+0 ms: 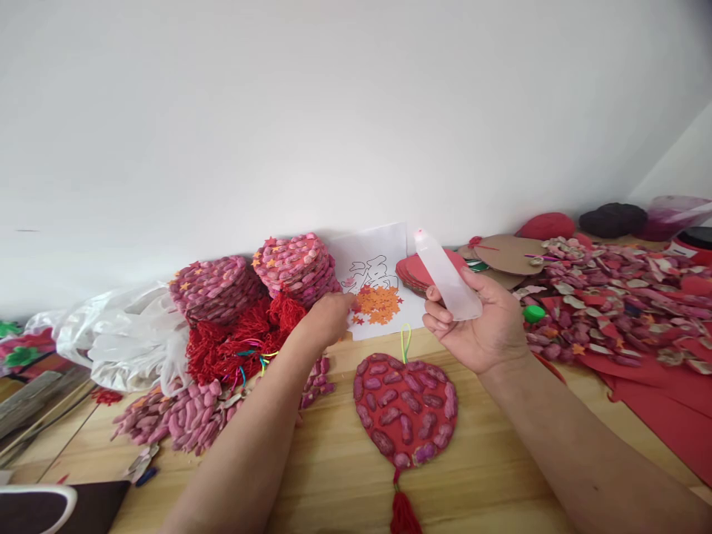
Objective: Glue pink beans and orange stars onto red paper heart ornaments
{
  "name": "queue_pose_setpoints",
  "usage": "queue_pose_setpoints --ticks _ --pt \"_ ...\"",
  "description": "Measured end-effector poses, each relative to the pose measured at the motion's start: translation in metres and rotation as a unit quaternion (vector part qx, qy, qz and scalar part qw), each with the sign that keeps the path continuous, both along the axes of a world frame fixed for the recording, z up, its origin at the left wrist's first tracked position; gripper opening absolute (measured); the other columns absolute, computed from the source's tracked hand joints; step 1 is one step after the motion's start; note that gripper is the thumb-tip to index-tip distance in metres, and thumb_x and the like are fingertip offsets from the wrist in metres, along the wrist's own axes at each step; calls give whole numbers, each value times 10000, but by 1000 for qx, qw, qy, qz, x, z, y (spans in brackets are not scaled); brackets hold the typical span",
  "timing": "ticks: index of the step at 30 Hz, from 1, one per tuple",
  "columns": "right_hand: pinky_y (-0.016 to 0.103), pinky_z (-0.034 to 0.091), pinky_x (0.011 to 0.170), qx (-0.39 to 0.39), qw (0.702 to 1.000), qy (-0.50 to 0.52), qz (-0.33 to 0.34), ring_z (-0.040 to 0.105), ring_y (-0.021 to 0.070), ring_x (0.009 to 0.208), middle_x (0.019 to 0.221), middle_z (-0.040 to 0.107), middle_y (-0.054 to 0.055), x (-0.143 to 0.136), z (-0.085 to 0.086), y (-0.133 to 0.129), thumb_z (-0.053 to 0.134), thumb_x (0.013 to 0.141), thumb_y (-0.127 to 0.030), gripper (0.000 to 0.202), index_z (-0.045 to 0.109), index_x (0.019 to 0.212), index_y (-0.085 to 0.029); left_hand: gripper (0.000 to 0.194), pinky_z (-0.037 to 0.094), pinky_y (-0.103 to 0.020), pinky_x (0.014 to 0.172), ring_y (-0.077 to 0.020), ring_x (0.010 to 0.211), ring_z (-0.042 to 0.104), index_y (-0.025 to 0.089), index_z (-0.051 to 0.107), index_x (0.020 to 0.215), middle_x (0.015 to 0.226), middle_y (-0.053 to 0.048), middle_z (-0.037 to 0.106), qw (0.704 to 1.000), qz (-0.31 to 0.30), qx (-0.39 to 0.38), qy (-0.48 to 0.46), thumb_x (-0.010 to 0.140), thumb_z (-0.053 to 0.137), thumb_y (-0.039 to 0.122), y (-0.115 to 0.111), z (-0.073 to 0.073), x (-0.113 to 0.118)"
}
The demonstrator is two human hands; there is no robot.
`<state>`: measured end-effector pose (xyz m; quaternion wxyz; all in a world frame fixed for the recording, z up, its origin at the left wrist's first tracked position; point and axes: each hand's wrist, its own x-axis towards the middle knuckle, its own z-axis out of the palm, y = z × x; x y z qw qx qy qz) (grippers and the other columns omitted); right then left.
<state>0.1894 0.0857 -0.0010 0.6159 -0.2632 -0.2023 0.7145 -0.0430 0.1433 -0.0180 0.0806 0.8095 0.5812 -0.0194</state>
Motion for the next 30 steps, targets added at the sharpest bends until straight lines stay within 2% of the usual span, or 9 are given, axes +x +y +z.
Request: queue_pose_setpoints --ticks 3,5,9,16,22,27,30 --pt "254 293 452 1 1000 2 1 404 113 470 682 596 64 0 0 0 512 847 -349 262 645 767 -138 500 503 -279 863 -219 972 682 180 663 1175 1086 -86 723 1000 2 -8 6 728 578 -26 -3 8 -1" --pt "253 293 451 1 1000 4 0 410 113 471 676 595 62 0 1 -1 515 844 -347 262 644 760 -135 584 494 -272 913 -213 1045 670 173 624 1261 1187 -98 699 1000 3 -3 1 725 548 -47 -5 12 -3" --pt "253 295 449 1 1000 5 -1 419 114 469 676 599 62 0 0 -1 519 840 -347 265 646 757 -130 660 459 -265 1012 -203 1169 632 167 559 1369 1320 -100 652 1000 8 18 -16 754 486 -60 -5 13 -7" --pt "255 323 447 5 1000 8 0 427 112 466 676 609 61 0 -3 1 536 836 -354 258 649 760 -135 495 416 -258 1085 -183 1203 611 203 645 1280 1303 -70 663 995 6 81 -57 867 453 8 6 1 6" --pt "255 328 441 7 1000 11 0 428 113 468 678 614 57 1 -3 1 590 801 -361 213 642 799 -154 473 489 -270 951 -193 1021 670 177 711 1154 1171 -108 693 997 25 54 -41 783 519 -47 27 -3 27" --pt "254 314 444 10 1000 15 -5 425 109 462 679 620 57 1 -3 1 590 799 -357 211 636 779 -152 460 495 -226 874 -161 953 672 214 748 1034 1075 -52 724 998 27 35 -51 753 519 -69 29 -11 27" --pt "255 306 447 13 1000 17 -4 432 112 461 678 625 61 1 -4 1 574 813 -361 228 638 768 -147 518 490 -231 888 -161 982 659 201 722 1105 1158 -67 695 996 39 60 -62 753 471 -84 29 -14 25"
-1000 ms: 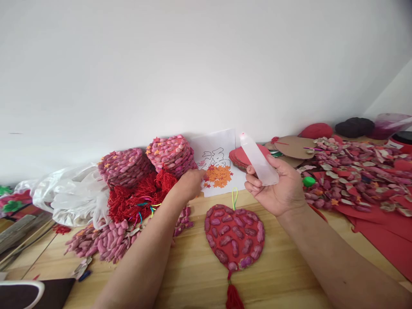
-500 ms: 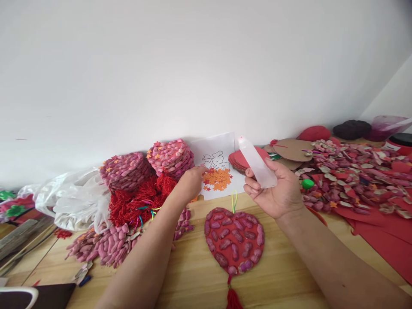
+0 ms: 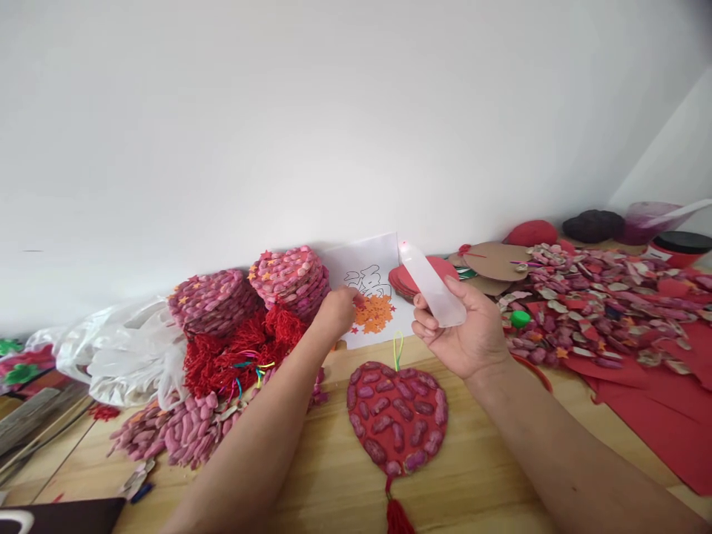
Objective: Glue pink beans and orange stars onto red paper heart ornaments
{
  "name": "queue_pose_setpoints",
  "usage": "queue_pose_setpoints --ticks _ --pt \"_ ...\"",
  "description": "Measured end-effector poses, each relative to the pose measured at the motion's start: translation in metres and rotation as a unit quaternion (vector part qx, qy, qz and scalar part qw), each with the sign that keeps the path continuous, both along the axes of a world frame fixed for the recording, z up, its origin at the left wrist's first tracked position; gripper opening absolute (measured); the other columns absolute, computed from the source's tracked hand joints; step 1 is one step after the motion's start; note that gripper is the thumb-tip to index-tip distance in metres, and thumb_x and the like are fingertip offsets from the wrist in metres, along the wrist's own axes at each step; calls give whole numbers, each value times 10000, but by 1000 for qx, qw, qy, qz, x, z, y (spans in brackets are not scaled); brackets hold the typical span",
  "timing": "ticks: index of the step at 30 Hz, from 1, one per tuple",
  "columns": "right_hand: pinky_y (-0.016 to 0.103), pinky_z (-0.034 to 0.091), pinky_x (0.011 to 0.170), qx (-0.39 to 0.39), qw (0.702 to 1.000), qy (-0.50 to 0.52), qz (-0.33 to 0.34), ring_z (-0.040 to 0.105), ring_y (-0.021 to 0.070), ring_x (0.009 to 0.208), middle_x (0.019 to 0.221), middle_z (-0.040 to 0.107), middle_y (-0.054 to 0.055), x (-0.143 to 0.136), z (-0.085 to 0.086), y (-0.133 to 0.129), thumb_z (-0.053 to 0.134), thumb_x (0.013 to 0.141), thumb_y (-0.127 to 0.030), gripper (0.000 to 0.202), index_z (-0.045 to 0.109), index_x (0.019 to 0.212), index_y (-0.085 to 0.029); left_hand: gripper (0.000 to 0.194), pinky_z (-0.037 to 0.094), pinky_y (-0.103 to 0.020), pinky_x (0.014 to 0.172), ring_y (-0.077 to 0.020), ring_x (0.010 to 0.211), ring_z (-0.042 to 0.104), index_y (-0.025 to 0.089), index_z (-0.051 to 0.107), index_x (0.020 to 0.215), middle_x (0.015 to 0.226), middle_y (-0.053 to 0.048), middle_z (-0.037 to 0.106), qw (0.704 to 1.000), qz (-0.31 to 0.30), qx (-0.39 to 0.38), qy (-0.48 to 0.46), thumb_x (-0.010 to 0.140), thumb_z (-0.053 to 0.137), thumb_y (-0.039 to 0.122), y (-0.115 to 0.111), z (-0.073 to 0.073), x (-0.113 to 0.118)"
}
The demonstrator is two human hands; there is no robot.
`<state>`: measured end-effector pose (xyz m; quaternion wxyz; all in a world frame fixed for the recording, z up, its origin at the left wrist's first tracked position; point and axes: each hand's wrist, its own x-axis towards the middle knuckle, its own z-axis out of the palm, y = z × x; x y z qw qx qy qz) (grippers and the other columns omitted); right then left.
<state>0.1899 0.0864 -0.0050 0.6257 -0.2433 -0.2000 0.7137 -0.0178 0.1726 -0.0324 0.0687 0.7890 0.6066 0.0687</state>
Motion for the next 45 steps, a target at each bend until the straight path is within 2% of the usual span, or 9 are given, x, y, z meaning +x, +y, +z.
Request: queue_pose_setpoints --ticks 3,9,16,19,24,30,33,38,45 --pt "252 301 449 3 1000 1 -2 432 111 458 669 627 55 0 0 0 594 795 -351 206 636 772 -150 573 479 -241 919 -165 1007 651 182 700 1173 1202 -97 668 1000 0 8 -2 732 463 -96 2 0 1" --pt "258 312 455 4 1000 1 1 434 115 458 672 633 54 0 -1 1 621 763 -353 185 608 774 -169 429 496 -216 832 -150 920 654 206 757 966 1073 -52 703 1000 0 0 -15 750 496 -57 3 -1 1" --pt "257 312 450 -3 1000 -4 1 430 112 456 666 622 52 -1 0 0 612 770 -362 201 613 773 -161 351 496 -276 931 -192 1039 652 202 691 1147 1183 -90 682 999 32 -11 -8 865 549 48 19 -2 8" --pt "258 318 452 -2 1000 -5 1 423 111 452 660 619 49 -1 0 0 615 763 -355 187 598 764 -169 233 524 -343 924 -208 1038 646 176 674 1128 1172 -104 669 998 40 -52 11 904 613 161 28 1 13" --pt "253 316 448 -3 1000 -5 3 426 112 453 665 621 47 -1 0 1 609 783 -363 189 582 770 -177 333 563 -428 873 -216 1032 637 160 598 1219 1214 -97 624 994 36 -104 25 951 595 359 33 6 15" --pt "250 306 435 -3 1000 -3 7 428 107 447 658 615 48 -1 0 0 630 772 -373 228 625 818 -149 286 570 -390 826 -191 952 651 149 620 1160 1123 -82 654 994 52 -94 4 954 592 346 30 2 12" --pt "252 312 436 -3 1000 -2 5 438 111 448 656 618 50 -1 0 0 628 775 -373 218 612 795 -156 210 552 -321 780 -173 866 657 158 639 1128 1015 -83 692 996 66 -64 -14 931 586 207 28 -1 8" --pt "253 313 434 0 1000 0 5 438 110 442 658 616 52 -1 -1 1 593 808 -384 231 614 792 -155 259 526 -246 704 -161 763 661 180 722 940 889 -59 734 997 42 -50 -37 815 542 42 18 -2 4" --pt "249 310 430 -2 1000 -3 2 441 110 435 657 625 59 -2 -1 0 582 813 -370 225 620 788 -150 323 530 -250 744 -160 785 662 182 755 927 946 -57 750 997 10 -45 -58 787 517 15 9 -3 1"
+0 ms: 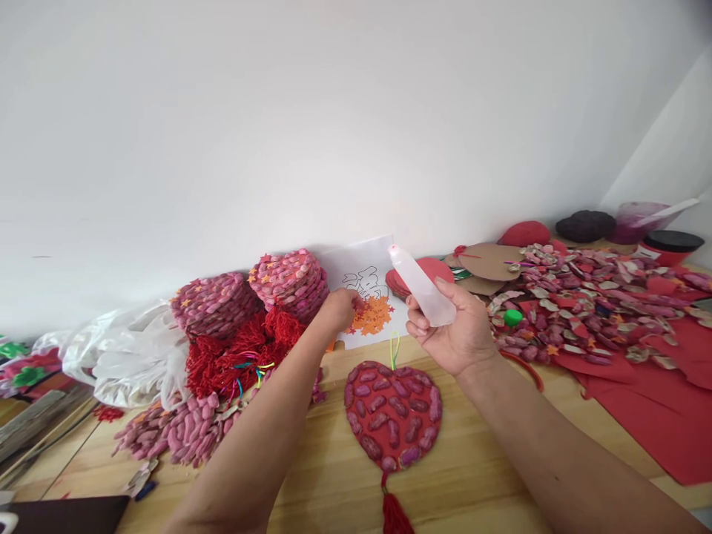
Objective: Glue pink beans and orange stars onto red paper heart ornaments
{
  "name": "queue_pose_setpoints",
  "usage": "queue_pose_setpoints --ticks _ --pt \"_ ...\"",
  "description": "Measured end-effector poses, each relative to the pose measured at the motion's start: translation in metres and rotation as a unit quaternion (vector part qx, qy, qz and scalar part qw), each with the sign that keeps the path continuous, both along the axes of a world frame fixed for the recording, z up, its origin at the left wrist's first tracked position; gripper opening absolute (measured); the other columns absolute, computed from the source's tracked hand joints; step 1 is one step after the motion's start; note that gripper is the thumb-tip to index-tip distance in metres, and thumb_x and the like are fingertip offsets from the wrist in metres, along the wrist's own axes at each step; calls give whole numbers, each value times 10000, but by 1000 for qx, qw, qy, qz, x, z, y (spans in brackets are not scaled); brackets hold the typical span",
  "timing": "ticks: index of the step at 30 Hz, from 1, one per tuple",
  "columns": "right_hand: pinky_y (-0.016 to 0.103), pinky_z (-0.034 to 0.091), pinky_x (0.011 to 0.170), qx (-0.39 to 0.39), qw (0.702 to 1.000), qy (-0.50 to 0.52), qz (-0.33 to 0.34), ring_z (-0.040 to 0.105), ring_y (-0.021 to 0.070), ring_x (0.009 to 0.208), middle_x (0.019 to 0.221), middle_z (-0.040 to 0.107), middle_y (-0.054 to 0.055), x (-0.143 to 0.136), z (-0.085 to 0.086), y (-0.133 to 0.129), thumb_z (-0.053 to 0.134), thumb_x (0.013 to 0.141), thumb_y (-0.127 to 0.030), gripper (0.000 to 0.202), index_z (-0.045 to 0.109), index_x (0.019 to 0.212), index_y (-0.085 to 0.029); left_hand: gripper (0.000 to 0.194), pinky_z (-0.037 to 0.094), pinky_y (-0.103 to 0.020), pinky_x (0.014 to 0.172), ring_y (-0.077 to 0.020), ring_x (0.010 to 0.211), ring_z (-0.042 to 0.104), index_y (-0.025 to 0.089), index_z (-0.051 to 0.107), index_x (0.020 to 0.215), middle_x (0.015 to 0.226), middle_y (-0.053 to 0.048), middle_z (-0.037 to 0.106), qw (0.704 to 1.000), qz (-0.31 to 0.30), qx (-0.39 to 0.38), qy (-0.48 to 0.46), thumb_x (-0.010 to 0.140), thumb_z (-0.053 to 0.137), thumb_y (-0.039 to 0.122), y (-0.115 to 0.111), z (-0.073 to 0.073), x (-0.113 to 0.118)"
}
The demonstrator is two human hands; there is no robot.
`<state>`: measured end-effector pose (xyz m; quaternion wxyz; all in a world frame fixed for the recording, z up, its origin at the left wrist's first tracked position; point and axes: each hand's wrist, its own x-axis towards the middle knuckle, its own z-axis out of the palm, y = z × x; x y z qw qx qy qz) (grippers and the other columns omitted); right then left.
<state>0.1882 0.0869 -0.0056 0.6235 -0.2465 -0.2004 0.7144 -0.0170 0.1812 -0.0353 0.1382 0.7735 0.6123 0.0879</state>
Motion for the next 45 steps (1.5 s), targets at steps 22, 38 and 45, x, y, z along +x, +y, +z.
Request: queue_pose_setpoints --ticks 22,38,45 --pt "255 313 429 -6 1000 2 -4 444 117 435 657 637 67 0 -2 1 578 818 -355 226 642 792 -139 169 497 -259 829 -191 894 667 198 757 960 1014 -62 735 999 5 52 0 814 677 169 6 -3 15" --pt "249 313 429 1 1000 3 3 450 112 432 663 629 66 0 -2 1 566 837 -368 241 626 795 -138 235 497 -276 871 -196 932 668 197 742 1039 1030 -70 739 998 17 64 8 818 671 161 7 -8 6" --pt "242 306 427 -2 1000 0 2 440 106 432 657 623 57 0 0 0 585 818 -363 232 635 823 -136 243 502 -275 847 -186 896 665 198 746 964 1007 -68 731 997 38 72 11 846 567 82 9 -12 3"
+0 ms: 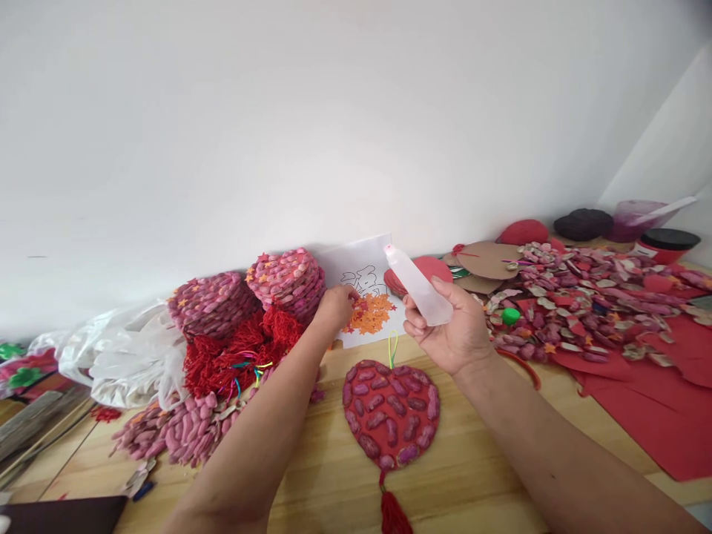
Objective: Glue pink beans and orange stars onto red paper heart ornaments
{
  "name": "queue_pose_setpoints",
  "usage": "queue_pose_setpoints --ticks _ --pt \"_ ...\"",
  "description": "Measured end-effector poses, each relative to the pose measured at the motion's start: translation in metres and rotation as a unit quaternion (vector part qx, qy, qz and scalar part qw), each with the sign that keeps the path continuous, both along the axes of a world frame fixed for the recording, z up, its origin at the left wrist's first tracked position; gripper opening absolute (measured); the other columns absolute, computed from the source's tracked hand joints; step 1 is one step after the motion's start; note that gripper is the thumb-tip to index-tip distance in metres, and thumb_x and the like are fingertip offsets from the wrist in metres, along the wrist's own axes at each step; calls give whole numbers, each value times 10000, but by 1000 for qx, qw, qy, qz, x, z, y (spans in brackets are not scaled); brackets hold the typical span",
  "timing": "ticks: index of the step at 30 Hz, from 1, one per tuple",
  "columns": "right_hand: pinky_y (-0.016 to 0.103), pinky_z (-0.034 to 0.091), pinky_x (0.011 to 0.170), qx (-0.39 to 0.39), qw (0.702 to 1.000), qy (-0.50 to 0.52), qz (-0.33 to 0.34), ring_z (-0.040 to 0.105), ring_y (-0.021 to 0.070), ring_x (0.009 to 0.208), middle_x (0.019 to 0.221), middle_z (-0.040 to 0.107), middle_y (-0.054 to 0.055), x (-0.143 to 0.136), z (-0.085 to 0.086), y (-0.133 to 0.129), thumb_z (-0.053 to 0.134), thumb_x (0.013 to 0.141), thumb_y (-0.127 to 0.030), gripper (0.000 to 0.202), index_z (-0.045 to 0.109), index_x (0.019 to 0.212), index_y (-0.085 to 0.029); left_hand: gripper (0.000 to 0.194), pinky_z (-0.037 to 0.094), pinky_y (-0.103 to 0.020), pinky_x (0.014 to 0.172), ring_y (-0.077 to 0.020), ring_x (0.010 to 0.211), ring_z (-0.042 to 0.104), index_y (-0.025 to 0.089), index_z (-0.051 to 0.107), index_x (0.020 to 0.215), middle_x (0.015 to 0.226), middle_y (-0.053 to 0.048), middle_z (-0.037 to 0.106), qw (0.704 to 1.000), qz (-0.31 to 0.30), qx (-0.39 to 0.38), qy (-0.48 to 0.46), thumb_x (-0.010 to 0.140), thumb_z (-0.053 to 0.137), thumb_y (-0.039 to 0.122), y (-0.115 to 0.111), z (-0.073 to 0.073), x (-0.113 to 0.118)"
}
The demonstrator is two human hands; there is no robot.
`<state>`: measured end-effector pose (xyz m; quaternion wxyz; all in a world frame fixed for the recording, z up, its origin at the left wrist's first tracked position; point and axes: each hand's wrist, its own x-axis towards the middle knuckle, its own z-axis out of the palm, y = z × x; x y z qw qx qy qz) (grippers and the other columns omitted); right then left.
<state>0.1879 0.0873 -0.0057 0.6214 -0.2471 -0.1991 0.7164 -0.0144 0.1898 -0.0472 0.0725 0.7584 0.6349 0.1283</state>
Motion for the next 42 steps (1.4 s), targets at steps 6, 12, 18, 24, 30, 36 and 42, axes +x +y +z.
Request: queue_pose_setpoints --ticks 6,12,18,24,30,36,42 --pt "248 308 426 1 1000 -2 0 442 109 433 659 629 57 0 -1 -1 596 810 -369 236 633 811 -136 118 494 -286 854 -195 899 653 186 719 911 992 -78 707 1000 -3 4 8 850 620 165 0 2 5" --pt "244 301 426 3 1000 -2 2 440 107 431 652 623 52 -1 0 0 602 803 -366 233 631 819 -136 137 483 -283 864 -190 922 637 185 686 897 1021 -80 687 1000 -9 14 11 856 566 133 -1 1 5" --pt "252 317 431 3 1000 -3 0 438 106 433 651 626 50 -1 1 -1 628 776 -363 214 625 803 -151 143 489 -292 849 -192 903 635 179 672 908 971 -73 698 1000 -12 10 3 871 542 133 -3 3 4" --pt "250 313 421 0 1000 -6 -1 436 107 436 655 628 49 -1 0 -1 646 765 -372 226 628 818 -154 248 487 -280 880 -189 953 638 201 694 1062 1092 -71 680 999 -37 -21 1 814 692 189 -2 11 5" --pt "249 311 432 0 1000 -6 -2 438 106 433 651 627 51 0 0 -1 618 784 -365 219 630 807 -147 202 498 -256 793 -170 859 639 210 713 1016 1061 -67 667 998 -30 -55 7 815 696 193 1 15 8" --pt "256 314 440 3 1000 -5 -2 440 108 434 655 632 53 0 0 -1 619 782 -365 224 631 814 -144 90 490 -271 813 -187 898 634 189 702 901 1050 -84 657 999 -6 -36 5 842 636 171 6 7 12" --pt "262 313 445 7 1000 -1 1 428 106 430 658 633 54 -1 -1 -2 611 791 -367 223 629 813 -145 153 482 -295 858 -203 922 641 178 691 909 999 -88 688 1000 13 9 -12 858 555 129 5 4 8"
